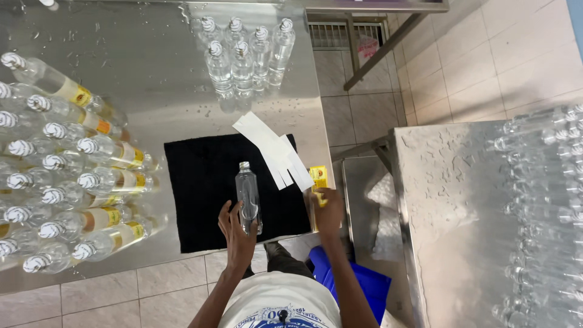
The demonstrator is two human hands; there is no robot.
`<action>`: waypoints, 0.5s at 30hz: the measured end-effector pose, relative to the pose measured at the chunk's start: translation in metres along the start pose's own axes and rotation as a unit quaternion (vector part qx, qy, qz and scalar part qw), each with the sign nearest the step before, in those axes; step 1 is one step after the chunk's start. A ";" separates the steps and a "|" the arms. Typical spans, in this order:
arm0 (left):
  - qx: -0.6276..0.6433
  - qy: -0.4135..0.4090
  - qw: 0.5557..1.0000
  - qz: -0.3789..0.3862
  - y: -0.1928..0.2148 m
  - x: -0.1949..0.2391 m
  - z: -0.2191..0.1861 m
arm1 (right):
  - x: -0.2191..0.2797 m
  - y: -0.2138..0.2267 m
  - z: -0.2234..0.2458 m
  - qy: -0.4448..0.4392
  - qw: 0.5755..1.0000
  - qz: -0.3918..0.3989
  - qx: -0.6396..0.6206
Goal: The person repeatedly picks up clear plastic bottles from a stainless steel table, applies yellow labels to them, and places the labeled bottles back on the table. The person also handles white paper strips and a black cloth during the process.
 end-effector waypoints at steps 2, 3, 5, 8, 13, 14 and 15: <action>-0.003 0.005 1.000 0.011 0.001 0.005 -0.003 | -0.007 0.018 -0.020 -0.093 0.994 0.025 -0.060; -0.005 0.011 1.000 0.021 0.001 0.006 -0.005 | -0.008 0.026 -0.032 -0.182 0.975 0.052 -0.121; -0.013 -0.008 0.999 0.028 -0.003 0.007 -0.003 | -0.009 0.026 -0.045 -0.205 0.962 0.056 -0.174; -0.018 -0.023 0.999 0.033 -0.001 0.007 -0.004 | -0.005 0.027 -0.046 -0.225 0.939 0.063 -0.252; -0.001 -0.010 0.999 0.034 0.002 0.005 -0.013 | -0.002 0.033 -0.046 -0.247 0.927 0.051 -0.277; 0.002 -0.011 0.999 0.034 0.003 0.006 -0.014 | -0.003 0.032 -0.049 -0.259 0.914 0.053 -0.307; 0.005 -0.013 0.999 0.034 0.004 0.007 -0.016 | -0.003 0.030 -0.052 -0.271 0.900 0.054 -0.337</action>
Point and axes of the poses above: each hand's wrist, its own x-axis away from the middle knuckle, its own y-axis out of the back of the hand, z = x × y, the point moved 3 cm from there along -x, towards the middle knuckle, and after that the axes turned 11 degrees about -x, right-handed, at the moved point
